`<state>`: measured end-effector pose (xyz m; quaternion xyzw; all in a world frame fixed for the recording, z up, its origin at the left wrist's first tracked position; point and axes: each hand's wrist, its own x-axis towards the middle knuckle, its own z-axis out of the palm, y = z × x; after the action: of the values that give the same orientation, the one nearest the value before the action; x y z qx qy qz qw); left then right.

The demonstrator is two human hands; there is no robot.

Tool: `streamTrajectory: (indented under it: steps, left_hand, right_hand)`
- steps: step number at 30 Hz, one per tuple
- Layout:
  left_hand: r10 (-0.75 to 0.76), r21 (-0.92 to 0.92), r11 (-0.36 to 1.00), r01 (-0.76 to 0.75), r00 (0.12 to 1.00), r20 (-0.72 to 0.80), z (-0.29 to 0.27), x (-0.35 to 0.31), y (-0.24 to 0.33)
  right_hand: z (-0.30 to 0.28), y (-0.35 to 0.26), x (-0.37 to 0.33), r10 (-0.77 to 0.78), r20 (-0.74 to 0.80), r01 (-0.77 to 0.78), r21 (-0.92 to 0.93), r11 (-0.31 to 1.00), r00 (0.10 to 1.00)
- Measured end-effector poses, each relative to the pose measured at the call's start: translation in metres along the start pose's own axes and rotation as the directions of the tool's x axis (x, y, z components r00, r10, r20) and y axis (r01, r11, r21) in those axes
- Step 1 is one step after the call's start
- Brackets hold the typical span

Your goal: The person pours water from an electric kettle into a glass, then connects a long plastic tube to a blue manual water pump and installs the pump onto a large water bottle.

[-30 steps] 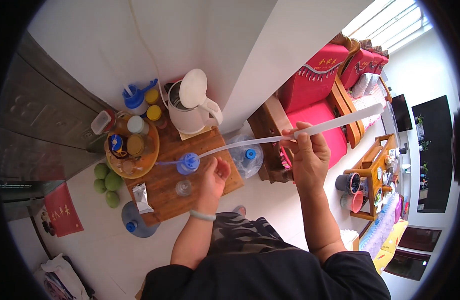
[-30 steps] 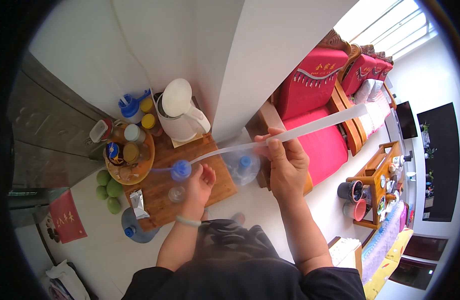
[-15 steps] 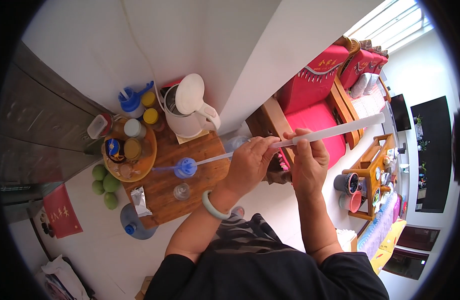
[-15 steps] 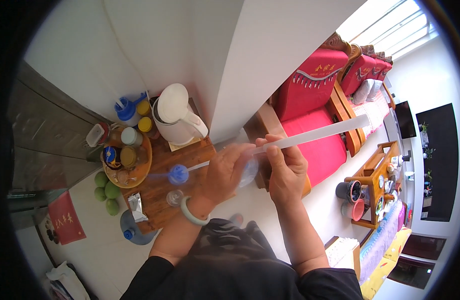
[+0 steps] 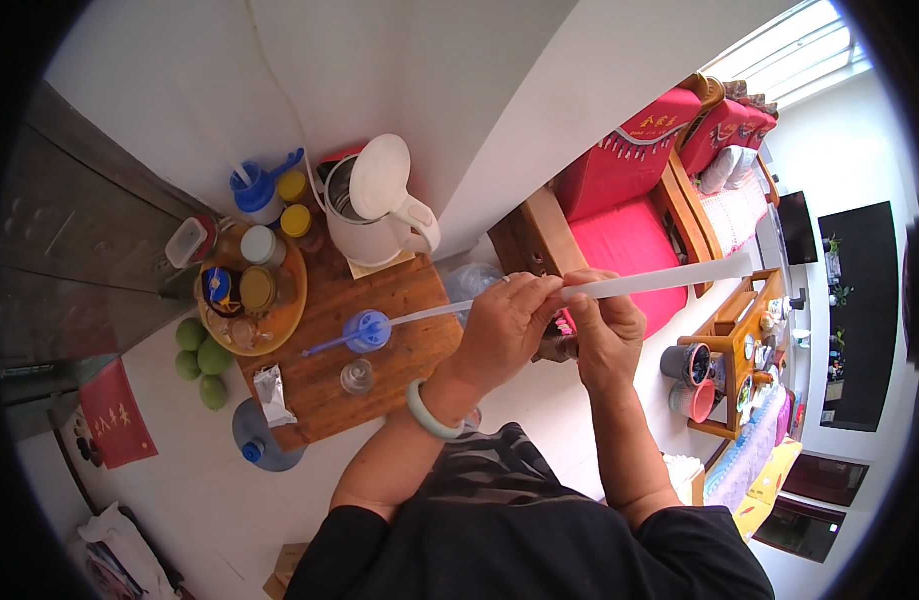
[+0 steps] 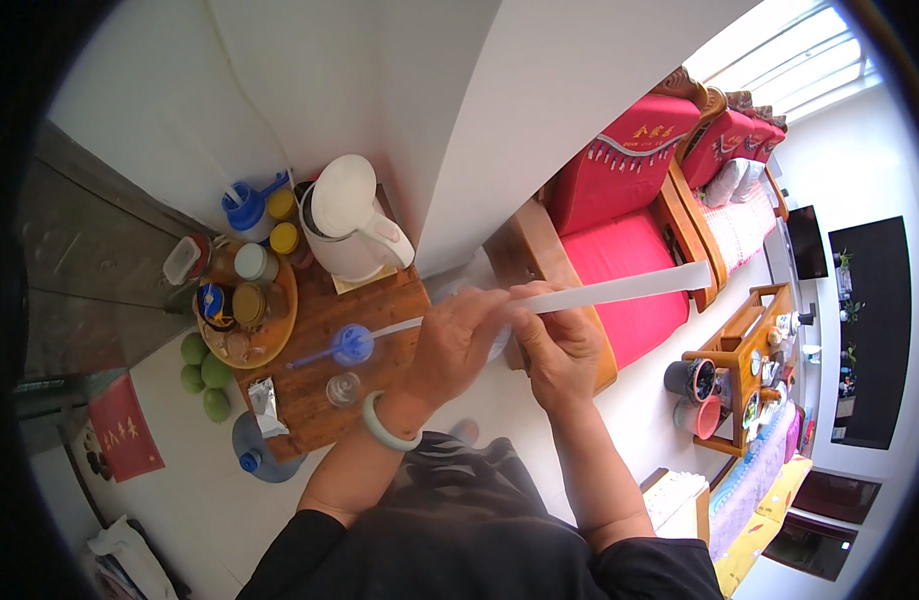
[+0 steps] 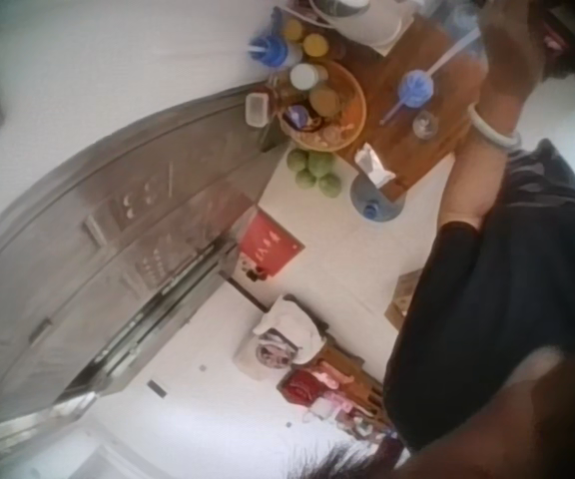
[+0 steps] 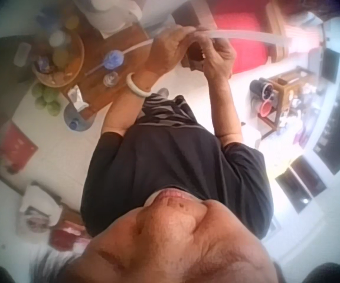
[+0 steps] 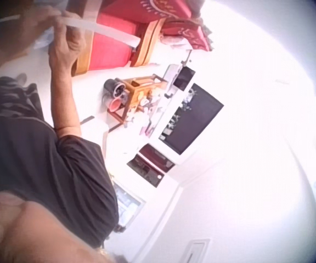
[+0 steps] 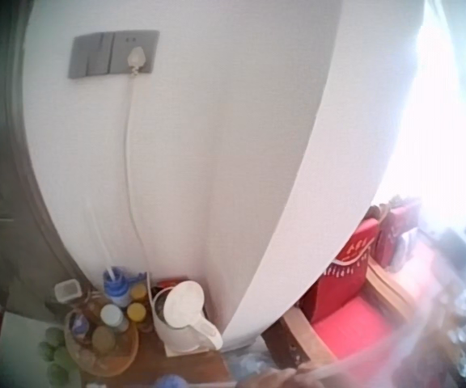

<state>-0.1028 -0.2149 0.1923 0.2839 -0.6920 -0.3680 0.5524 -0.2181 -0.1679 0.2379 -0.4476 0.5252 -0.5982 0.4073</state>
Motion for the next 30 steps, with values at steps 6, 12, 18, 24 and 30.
streamTrajectory:
  steps: [6, 12, 18, 24, 30]
  left_hand:
    - [-0.010, -0.016, 1.000, 0.010, 1.000, -0.003, 0.000, 0.000, 0.002]
    - [-0.049, -0.007, 0.999, 0.049, 0.999, 0.014, -0.004, -0.004, 0.003]
    - [-0.025, -0.005, 1.000, 0.025, 1.000, -0.003, -0.002, 0.000, 0.006]
    - [-0.027, 0.014, 1.000, 0.027, 0.999, -0.021, -0.007, 0.000, 0.007]
    - [-0.029, -0.007, 1.000, 0.029, 0.999, -0.017, 0.002, 0.000, 0.006]
  right_hand:
    - [0.000, 0.001, 0.002, -0.076, 0.034, 0.078, -0.071, 0.994, 0.997]
    - [0.000, -0.001, 0.000, 0.036, 0.055, -0.037, 0.014, 0.999, 0.998]
    - [-0.007, -0.008, 0.003, 0.006, -0.022, -0.006, 0.005, 1.000, 1.000]
    - [-0.006, -0.011, 0.003, -0.008, -0.060, 0.008, 0.011, 1.000, 0.998]
    - [-0.010, -0.015, 0.004, -0.108, -0.017, 0.107, -0.043, 0.993, 0.994]
